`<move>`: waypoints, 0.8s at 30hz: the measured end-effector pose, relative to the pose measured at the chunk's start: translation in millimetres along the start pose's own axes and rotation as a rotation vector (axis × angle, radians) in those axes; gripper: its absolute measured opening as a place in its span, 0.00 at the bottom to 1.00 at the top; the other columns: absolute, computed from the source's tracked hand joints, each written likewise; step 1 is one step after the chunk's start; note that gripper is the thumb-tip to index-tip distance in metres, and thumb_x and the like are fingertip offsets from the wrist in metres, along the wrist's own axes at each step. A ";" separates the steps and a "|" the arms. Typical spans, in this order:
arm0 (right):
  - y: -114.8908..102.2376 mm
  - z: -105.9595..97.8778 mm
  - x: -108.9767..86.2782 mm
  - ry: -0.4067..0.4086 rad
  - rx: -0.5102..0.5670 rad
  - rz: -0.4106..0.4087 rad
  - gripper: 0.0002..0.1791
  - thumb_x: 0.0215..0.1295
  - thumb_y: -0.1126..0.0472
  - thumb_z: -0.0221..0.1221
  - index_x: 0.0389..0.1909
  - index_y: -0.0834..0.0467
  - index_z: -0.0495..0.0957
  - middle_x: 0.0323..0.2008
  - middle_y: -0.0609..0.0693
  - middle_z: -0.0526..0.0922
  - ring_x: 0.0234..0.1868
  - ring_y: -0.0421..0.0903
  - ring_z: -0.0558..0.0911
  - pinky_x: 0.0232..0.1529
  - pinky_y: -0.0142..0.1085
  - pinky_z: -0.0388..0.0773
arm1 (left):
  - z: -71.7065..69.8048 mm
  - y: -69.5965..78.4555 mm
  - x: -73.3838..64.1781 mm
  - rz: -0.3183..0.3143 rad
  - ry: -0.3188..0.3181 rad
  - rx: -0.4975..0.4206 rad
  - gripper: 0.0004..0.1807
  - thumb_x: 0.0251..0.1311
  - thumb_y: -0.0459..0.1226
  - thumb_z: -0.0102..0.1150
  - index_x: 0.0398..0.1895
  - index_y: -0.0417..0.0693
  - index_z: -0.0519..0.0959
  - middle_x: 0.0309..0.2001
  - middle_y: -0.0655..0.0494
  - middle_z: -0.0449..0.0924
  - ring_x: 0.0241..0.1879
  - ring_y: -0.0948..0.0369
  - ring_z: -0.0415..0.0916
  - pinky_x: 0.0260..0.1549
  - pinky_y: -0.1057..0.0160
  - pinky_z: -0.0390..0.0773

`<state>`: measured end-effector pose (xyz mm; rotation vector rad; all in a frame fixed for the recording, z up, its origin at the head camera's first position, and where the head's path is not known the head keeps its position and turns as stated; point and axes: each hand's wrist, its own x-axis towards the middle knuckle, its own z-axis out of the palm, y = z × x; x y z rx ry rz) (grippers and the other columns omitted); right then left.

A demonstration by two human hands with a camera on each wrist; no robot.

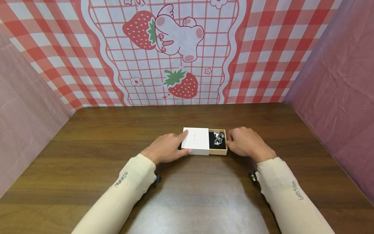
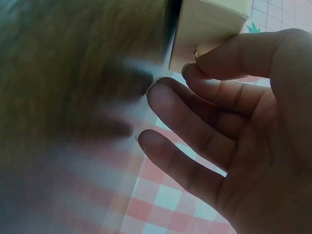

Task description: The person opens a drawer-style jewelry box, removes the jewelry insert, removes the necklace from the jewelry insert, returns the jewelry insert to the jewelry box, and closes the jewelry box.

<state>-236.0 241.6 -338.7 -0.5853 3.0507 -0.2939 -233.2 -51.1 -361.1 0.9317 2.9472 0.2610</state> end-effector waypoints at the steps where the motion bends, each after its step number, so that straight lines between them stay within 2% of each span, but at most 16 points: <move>1: 0.0 -0.1 0.0 -0.003 0.001 0.002 0.09 0.60 0.59 0.59 0.20 0.50 0.75 0.21 0.44 0.73 0.25 0.45 0.72 0.28 0.41 0.68 | 0.2 -0.1 0.1 0.001 0.000 0.001 0.43 0.69 0.60 0.53 0.78 0.46 0.58 0.47 0.45 0.84 0.44 0.55 0.82 0.45 0.53 0.79; 15: 0.8 0.7 -0.3 -0.009 0.011 0.008 0.09 0.60 0.59 0.59 0.21 0.50 0.75 0.21 0.45 0.73 0.25 0.45 0.71 0.28 0.41 0.68 | 0.7 -0.1 0.0 -0.004 -0.004 0.001 0.43 0.69 0.60 0.52 0.78 0.46 0.58 0.47 0.45 0.84 0.44 0.55 0.82 0.45 0.53 0.79; 24: 2.1 1.1 0.0 -0.009 0.016 0.003 0.09 0.61 0.59 0.59 0.21 0.51 0.76 0.20 0.45 0.73 0.25 0.45 0.71 0.28 0.41 0.67 | 0.4 0.2 0.0 -0.008 -0.004 -0.004 0.43 0.69 0.60 0.53 0.78 0.45 0.58 0.43 0.47 0.84 0.40 0.57 0.80 0.43 0.54 0.79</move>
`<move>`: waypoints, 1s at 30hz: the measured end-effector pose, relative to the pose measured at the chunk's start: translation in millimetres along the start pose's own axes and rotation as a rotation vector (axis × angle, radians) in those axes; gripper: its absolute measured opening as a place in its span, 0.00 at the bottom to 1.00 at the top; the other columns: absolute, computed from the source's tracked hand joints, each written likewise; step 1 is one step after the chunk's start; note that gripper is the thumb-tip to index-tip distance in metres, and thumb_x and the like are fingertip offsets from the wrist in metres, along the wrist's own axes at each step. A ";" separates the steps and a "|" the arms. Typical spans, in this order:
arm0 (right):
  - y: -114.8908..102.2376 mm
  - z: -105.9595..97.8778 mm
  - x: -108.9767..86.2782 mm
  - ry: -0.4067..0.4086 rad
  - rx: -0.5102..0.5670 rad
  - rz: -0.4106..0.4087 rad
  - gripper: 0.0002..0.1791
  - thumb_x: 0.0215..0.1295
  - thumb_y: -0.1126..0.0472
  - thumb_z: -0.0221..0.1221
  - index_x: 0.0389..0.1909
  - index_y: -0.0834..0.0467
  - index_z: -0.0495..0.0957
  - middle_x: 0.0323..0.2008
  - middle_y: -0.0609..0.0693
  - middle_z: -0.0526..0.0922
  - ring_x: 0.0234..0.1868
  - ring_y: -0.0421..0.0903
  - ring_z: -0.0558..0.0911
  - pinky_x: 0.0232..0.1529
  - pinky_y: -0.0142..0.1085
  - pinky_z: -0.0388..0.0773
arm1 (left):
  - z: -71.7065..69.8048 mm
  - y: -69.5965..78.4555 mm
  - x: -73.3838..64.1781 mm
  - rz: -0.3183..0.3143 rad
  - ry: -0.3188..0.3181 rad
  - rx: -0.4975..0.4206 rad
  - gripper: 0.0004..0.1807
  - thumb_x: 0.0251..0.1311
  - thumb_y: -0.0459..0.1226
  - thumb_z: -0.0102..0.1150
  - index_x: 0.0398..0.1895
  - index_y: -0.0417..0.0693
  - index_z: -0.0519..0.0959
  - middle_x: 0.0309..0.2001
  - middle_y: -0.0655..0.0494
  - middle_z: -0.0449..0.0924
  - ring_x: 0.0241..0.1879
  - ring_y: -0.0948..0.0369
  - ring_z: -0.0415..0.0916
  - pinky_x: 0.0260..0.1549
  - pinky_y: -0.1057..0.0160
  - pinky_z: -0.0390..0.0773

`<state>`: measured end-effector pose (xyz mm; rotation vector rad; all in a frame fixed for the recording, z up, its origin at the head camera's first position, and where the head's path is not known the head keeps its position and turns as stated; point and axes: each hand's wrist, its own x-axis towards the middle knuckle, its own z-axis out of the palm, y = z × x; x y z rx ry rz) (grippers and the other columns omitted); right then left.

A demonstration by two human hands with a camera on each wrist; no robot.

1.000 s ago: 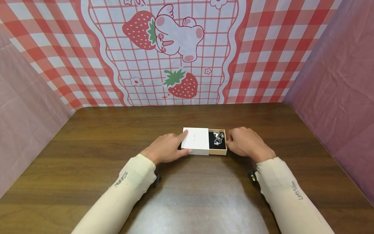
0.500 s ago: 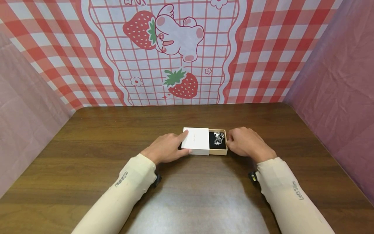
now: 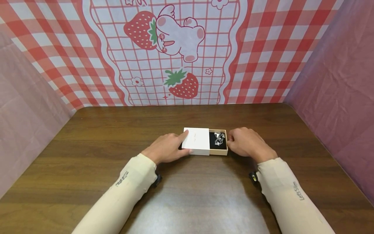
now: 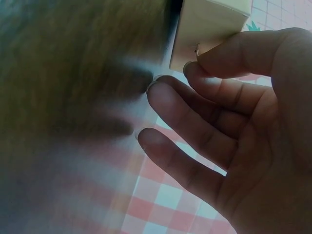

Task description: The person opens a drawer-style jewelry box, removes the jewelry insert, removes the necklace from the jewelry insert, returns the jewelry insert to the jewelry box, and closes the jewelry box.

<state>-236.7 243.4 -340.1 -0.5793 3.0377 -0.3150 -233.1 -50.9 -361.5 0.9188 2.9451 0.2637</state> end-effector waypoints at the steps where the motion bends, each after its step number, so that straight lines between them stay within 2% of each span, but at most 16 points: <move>1: 0.1 0.0 0.0 -0.001 0.001 0.002 0.09 0.61 0.59 0.59 0.21 0.51 0.76 0.20 0.45 0.73 0.25 0.45 0.71 0.28 0.41 0.67 | -0.1 0.1 -0.1 -0.001 -0.001 -0.001 0.43 0.69 0.60 0.53 0.78 0.45 0.58 0.43 0.47 0.84 0.40 0.57 0.80 0.43 0.54 0.78; 21: 2.0 -0.3 -0.5 -0.039 0.022 0.034 0.09 0.63 0.58 0.58 0.23 0.52 0.77 0.21 0.46 0.73 0.25 0.45 0.72 0.27 0.40 0.67 | -0.3 0.9 -0.4 -0.009 -0.014 -0.003 0.44 0.69 0.60 0.52 0.79 0.45 0.56 0.46 0.46 0.84 0.42 0.58 0.80 0.45 0.54 0.78; 30: 2.8 1.0 -0.5 -0.027 0.018 0.021 0.09 0.62 0.58 0.59 0.22 0.52 0.76 0.20 0.45 0.73 0.24 0.45 0.71 0.27 0.40 0.67 | -1.0 0.9 -0.8 -0.010 -0.019 -0.003 0.44 0.69 0.60 0.51 0.79 0.45 0.56 0.47 0.47 0.84 0.42 0.58 0.80 0.45 0.55 0.78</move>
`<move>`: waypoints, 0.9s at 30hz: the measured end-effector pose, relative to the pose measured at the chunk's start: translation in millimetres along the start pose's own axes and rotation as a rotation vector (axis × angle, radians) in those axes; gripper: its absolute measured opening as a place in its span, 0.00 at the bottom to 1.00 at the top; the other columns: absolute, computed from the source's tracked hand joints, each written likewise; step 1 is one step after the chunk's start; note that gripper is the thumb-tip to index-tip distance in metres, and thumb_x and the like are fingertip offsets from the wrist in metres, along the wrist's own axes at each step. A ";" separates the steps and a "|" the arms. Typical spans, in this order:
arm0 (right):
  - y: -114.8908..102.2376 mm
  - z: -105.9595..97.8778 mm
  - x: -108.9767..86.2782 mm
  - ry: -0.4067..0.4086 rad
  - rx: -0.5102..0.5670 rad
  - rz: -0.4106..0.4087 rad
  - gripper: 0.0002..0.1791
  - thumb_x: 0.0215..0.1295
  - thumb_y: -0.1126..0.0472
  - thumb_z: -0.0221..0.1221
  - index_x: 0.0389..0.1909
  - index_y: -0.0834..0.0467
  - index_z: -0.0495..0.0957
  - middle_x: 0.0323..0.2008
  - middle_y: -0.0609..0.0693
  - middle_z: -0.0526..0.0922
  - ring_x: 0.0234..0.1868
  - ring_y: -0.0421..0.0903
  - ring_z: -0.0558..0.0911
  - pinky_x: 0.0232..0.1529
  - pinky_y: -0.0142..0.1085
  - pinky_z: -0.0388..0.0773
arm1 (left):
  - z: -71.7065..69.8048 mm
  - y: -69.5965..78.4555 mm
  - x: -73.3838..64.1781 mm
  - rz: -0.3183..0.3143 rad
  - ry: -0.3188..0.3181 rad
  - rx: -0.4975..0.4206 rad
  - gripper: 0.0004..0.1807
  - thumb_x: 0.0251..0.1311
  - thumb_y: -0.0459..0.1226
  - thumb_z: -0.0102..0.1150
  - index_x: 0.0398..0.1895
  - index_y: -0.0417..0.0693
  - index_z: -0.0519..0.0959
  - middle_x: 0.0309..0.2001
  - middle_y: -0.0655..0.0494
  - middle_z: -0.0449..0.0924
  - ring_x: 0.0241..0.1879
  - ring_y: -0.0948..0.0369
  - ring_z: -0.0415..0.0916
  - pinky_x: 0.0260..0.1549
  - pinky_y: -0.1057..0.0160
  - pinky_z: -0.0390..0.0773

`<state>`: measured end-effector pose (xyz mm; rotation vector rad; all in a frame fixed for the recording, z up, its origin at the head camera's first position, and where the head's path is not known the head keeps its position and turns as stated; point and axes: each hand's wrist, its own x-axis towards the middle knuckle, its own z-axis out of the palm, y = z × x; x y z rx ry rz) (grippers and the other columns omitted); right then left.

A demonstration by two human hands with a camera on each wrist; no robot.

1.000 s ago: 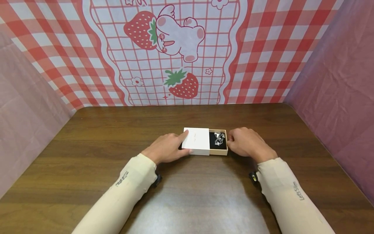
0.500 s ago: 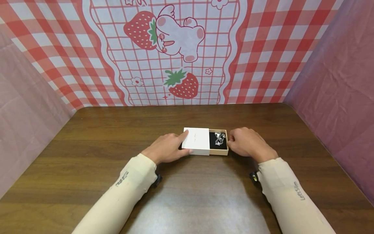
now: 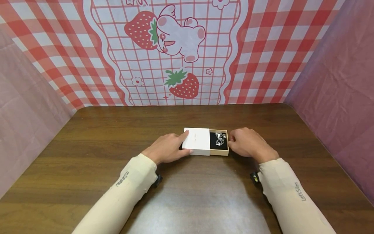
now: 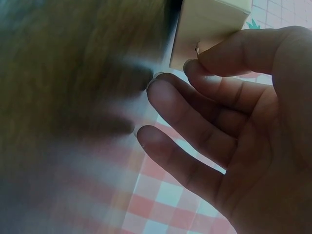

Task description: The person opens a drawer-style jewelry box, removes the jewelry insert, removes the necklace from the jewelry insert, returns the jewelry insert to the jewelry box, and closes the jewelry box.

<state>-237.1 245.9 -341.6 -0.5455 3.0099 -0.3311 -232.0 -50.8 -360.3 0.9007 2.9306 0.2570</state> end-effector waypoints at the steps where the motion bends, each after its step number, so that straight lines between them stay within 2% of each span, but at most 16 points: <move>1: -0.1 -0.1 -0.1 0.001 0.000 0.000 0.09 0.62 0.58 0.59 0.22 0.52 0.76 0.20 0.45 0.73 0.25 0.45 0.71 0.27 0.40 0.67 | -0.3 0.2 0.0 0.000 -0.002 0.000 0.44 0.69 0.60 0.51 0.79 0.45 0.55 0.47 0.47 0.84 0.42 0.58 0.80 0.45 0.55 0.78; 27: 2.2 -0.3 0.7 0.033 -0.001 -0.046 0.10 0.61 0.60 0.59 0.20 0.51 0.75 0.19 0.44 0.73 0.25 0.45 0.72 0.29 0.41 0.68 | 0.1 -1.1 -0.3 -0.002 -0.005 -0.011 0.44 0.69 0.60 0.51 0.79 0.46 0.55 0.47 0.47 0.84 0.42 0.59 0.79 0.46 0.55 0.78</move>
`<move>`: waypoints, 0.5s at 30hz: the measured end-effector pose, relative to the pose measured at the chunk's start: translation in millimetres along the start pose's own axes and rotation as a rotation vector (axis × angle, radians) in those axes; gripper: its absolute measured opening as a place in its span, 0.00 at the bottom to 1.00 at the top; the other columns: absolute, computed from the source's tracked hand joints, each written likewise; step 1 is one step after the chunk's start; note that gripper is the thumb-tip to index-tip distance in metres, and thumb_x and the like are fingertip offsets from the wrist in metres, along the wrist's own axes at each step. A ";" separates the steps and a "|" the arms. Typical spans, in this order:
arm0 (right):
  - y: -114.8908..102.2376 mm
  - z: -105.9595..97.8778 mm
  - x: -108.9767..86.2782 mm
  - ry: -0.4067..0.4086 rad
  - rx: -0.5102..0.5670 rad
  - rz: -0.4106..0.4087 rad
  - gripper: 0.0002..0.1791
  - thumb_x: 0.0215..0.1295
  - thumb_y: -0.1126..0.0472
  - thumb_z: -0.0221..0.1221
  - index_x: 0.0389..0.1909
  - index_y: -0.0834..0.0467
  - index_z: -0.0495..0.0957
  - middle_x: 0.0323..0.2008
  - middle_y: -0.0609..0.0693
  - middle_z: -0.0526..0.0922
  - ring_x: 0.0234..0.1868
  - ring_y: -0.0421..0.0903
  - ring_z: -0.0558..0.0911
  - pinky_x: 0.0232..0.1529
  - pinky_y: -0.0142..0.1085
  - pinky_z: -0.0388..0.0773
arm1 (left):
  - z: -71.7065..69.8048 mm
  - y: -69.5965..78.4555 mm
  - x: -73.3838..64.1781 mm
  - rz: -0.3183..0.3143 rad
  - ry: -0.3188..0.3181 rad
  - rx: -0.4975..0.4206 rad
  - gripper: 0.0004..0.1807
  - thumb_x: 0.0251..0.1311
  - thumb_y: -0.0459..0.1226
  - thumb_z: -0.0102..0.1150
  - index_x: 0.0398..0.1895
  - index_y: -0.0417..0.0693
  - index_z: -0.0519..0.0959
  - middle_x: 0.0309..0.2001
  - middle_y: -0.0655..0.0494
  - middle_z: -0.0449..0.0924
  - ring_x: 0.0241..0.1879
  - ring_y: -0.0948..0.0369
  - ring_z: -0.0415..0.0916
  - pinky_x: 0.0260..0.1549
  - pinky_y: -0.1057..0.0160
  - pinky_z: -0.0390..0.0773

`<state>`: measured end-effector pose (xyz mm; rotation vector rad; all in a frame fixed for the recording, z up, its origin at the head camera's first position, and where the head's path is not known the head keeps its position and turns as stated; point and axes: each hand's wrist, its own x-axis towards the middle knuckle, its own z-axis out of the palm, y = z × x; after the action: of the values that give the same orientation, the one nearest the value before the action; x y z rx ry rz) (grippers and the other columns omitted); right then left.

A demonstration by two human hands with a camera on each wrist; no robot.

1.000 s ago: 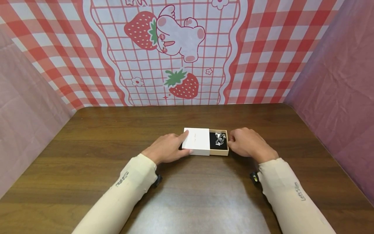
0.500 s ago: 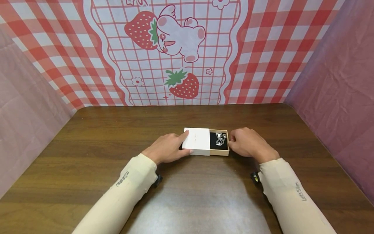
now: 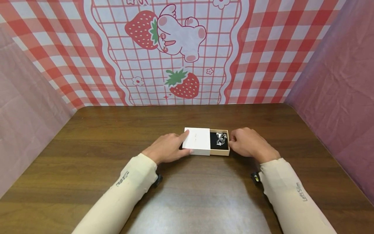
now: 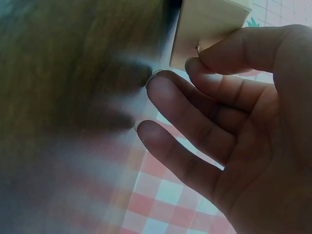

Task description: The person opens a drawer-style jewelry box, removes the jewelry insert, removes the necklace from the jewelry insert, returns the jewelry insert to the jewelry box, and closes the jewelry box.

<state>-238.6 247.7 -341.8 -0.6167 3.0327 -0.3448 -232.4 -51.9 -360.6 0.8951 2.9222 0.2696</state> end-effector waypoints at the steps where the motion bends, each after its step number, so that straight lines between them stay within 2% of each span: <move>1: 0.2 0.0 -0.2 0.001 0.002 -0.002 0.10 0.60 0.60 0.59 0.20 0.51 0.74 0.19 0.44 0.73 0.25 0.45 0.72 0.28 0.41 0.68 | -0.1 0.1 0.1 0.000 -0.001 -0.001 0.44 0.69 0.60 0.51 0.79 0.46 0.55 0.48 0.47 0.83 0.42 0.59 0.79 0.46 0.55 0.78; 15: 2.9 0.0 -0.8 -0.001 0.012 0.003 0.10 0.60 0.61 0.58 0.20 0.51 0.75 0.19 0.45 0.73 0.25 0.45 0.72 0.28 0.41 0.69 | 0.7 0.0 0.8 -0.001 -0.001 -0.001 0.44 0.69 0.60 0.51 0.79 0.46 0.55 0.49 0.46 0.83 0.41 0.60 0.78 0.47 0.56 0.78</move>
<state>-239.0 250.6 -342.4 -0.6114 3.0277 -0.3621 -233.0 -51.3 -361.3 0.8926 2.9210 0.2706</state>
